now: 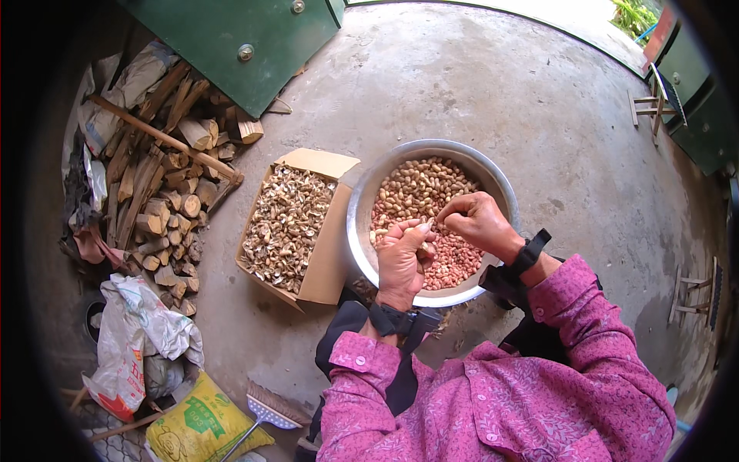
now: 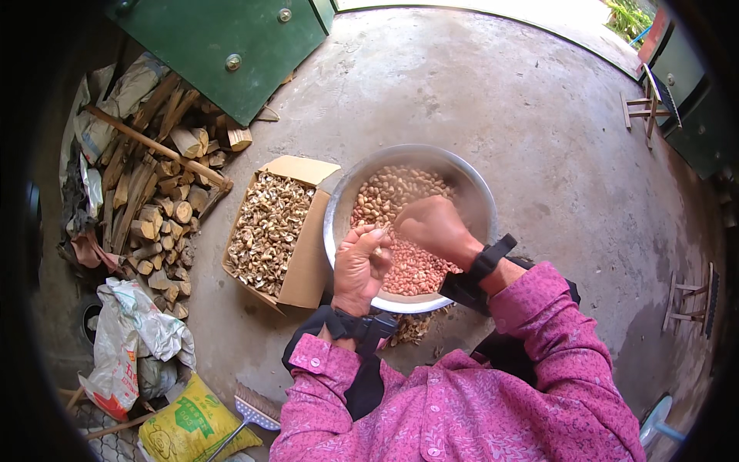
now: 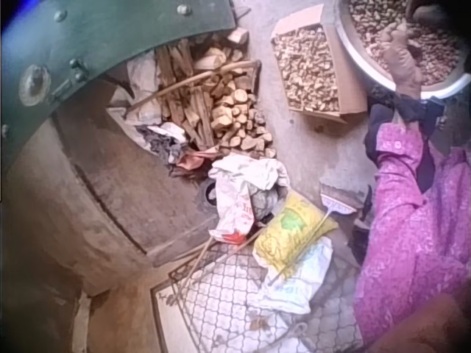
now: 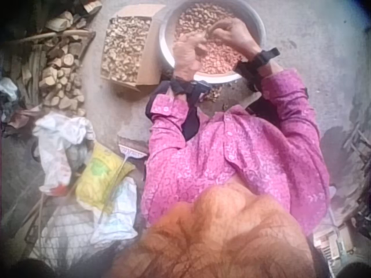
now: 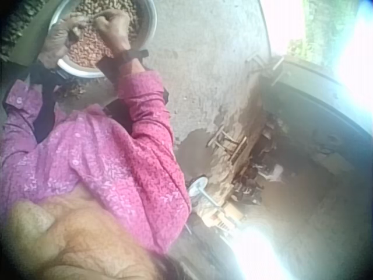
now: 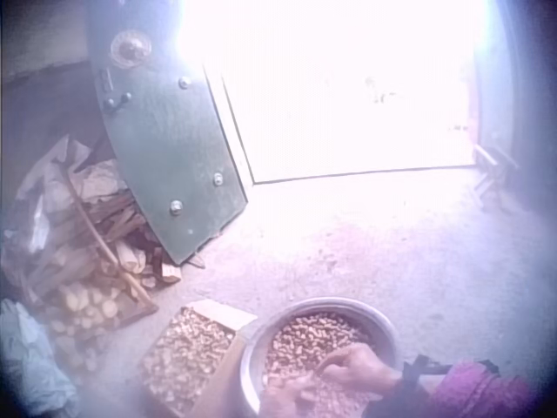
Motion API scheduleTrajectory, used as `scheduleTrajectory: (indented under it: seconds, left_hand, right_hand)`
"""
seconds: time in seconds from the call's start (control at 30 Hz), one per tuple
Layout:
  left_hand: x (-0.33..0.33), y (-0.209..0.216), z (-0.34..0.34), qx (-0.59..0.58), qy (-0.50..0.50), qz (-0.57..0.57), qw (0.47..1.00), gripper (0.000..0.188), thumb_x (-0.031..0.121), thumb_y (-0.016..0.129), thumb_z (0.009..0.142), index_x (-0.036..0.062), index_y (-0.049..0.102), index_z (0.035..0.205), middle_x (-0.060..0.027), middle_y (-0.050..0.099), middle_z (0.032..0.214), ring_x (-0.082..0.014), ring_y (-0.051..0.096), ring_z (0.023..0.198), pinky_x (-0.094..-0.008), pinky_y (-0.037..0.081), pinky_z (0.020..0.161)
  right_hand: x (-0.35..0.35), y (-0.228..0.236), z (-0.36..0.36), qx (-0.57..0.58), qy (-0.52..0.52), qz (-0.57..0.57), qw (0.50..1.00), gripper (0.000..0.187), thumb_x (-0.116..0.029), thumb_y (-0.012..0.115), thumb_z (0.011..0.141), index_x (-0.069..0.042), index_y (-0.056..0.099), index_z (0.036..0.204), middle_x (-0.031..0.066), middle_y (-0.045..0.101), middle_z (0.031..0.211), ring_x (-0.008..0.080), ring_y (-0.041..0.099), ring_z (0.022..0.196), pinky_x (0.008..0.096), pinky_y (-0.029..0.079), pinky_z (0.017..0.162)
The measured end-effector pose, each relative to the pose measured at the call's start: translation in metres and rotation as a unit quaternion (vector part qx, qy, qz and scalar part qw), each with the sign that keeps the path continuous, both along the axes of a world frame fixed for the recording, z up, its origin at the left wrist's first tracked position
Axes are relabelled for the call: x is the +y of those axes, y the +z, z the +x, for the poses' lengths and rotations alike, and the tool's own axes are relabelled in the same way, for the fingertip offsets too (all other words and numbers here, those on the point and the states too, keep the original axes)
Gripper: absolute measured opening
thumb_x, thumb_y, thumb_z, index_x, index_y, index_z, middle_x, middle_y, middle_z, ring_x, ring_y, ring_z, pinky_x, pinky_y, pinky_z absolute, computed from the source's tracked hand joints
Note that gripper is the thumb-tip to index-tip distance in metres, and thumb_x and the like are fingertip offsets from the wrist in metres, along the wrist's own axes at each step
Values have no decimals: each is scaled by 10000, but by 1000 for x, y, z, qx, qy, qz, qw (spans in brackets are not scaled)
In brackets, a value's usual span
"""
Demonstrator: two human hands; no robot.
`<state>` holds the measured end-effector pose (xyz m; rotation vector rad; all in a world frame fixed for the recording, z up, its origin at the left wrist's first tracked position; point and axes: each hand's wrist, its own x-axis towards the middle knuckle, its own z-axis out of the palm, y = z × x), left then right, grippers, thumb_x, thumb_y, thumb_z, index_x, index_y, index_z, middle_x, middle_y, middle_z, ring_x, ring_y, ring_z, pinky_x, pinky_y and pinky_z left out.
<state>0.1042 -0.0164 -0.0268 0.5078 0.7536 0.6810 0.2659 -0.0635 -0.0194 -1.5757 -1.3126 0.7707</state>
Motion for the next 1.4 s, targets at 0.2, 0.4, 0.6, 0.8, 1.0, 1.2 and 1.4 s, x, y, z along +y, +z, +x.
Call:
scheduleTrajectory:
  seconds: [0.2, 0.4, 0.6, 0.8, 1.0, 1.2, 1.4]
  left_hand:
    - [2, -4, -1, -60, 3, -43, 997, 131, 53, 612, 820, 78, 536, 924, -67, 609, 743, -113, 560, 561, -192, 458, 451]
    - [3, -13, -1, -185, -73, -111, 974, 125, 151, 595, 857, 91, 566, 962, -37, 603, 741, -110, 532, 545, -195, 369, 412]
    - [0, -13, 2, -178, -73, -102, 976, 195, 251, 518, 912, 63, 547, 952, -30, 561, 716, -103, 522, 542, -207, 352, 381]
    - [2, -7, -1, -96, -43, -148, 983, 305, 347, 457, 932, 54, 538, 961, -37, 576, 717, -111, 537, 560, -216, 366, 395]
    - [4, -13, -2, -52, -11, -127, 990, 319, 361, 436, 936, 58, 535, 946, -41, 597, 725, -113, 539, 539, -216, 387, 410]
    - [2, -10, 1, -7, 5, -94, 996, 303, 348, 436, 935, 63, 538, 927, -17, 548, 667, -106, 518, 492, -224, 383, 385]
    - [2, -13, -5, -26, -11, -94, 995, 261, 309, 449, 931, 68, 550, 913, -20, 562, 671, -106, 535, 501, -209, 386, 386]
  right_hand:
    - [-1, 10, -4, 258, -20, -109, 960, 237, -183, 562, 875, 16, 633, 983, 30, 623, 827, 64, 541, 641, 196, 434, 553]
    - [-1, 7, -21, 293, 51, -58, 953, 317, -255, 555, 876, 50, 629, 919, 51, 606, 788, 98, 521, 739, 262, 432, 605]
    - [0, 5, -18, 323, 18, -85, 942, 271, -238, 549, 881, 20, 630, 868, 23, 590, 740, 76, 506, 659, 242, 419, 571]
    - [1, -2, -2, 524, 23, -83, 847, 193, -179, 497, 913, -19, 552, 1005, 29, 587, 870, 80, 538, 681, 223, 449, 564]
    - [-2, 9, -3, 438, 65, -170, 881, 238, -205, 546, 881, -3, 558, 1006, 65, 621, 869, 102, 569, 753, 219, 451, 614]
    - [-4, -3, -22, 216, 96, -34, 971, 237, -191, 710, 732, 23, 612, 761, 65, 613, 730, 142, 575, 683, 302, 451, 604]
    - [-1, -5, -15, 204, 102, -50, 972, 230, -208, 669, 747, 10, 644, 814, 103, 618, 741, 168, 589, 693, 308, 439, 609]
